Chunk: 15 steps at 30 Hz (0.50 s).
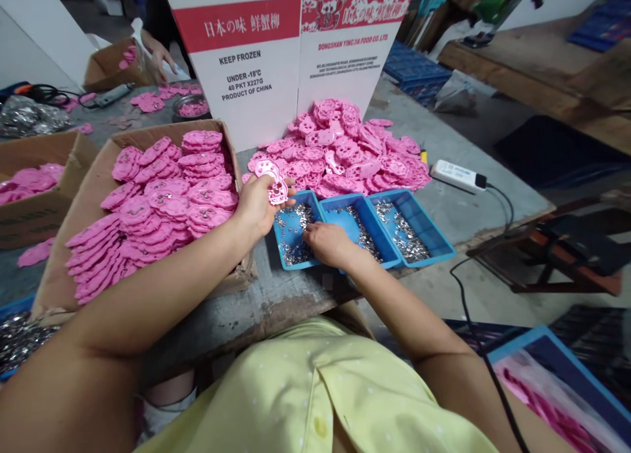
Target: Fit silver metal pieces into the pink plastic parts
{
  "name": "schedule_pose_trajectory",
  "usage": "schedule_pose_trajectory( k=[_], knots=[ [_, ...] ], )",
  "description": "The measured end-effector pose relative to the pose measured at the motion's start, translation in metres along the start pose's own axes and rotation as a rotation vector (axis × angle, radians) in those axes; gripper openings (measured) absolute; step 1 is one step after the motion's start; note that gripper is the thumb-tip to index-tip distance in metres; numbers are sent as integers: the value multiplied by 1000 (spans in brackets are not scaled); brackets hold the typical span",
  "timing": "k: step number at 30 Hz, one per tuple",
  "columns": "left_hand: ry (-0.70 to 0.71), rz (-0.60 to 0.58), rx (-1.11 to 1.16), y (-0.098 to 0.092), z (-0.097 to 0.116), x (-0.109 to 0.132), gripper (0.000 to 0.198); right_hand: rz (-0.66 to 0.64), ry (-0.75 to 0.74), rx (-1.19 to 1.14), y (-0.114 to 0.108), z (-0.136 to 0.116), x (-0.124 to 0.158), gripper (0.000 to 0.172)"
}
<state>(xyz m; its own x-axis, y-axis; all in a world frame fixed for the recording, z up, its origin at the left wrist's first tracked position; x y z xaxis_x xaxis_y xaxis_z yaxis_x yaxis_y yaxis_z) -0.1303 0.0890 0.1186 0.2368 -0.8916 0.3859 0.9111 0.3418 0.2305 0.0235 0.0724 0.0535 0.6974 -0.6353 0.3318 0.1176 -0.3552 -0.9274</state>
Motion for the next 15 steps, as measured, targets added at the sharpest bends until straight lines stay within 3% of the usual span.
schedule_pose_trajectory(
  k=[8, 15],
  knots=[
    [-52, -40, 101, 8, -1, 10, 20, -144, 58, 18, -8, -6, -14, 43],
    [-55, 17, 58, 5, -6, 4, 21, -4, 161, -98, -7, 2, -10, 28]
  ],
)
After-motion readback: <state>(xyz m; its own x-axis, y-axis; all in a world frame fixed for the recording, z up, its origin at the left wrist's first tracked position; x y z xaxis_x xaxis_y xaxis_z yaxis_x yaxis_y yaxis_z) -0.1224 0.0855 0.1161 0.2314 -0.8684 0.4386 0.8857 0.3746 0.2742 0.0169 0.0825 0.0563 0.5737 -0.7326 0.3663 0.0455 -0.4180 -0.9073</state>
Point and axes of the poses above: each hand's wrist, its own x-axis away from the middle knuckle, its own y-axis out of the palm, z = x × y, the point moved 2 cm from there along -x, towards the middle knuckle, and after that the axes turned 7 degrees about -x, right-handed, at the moved point
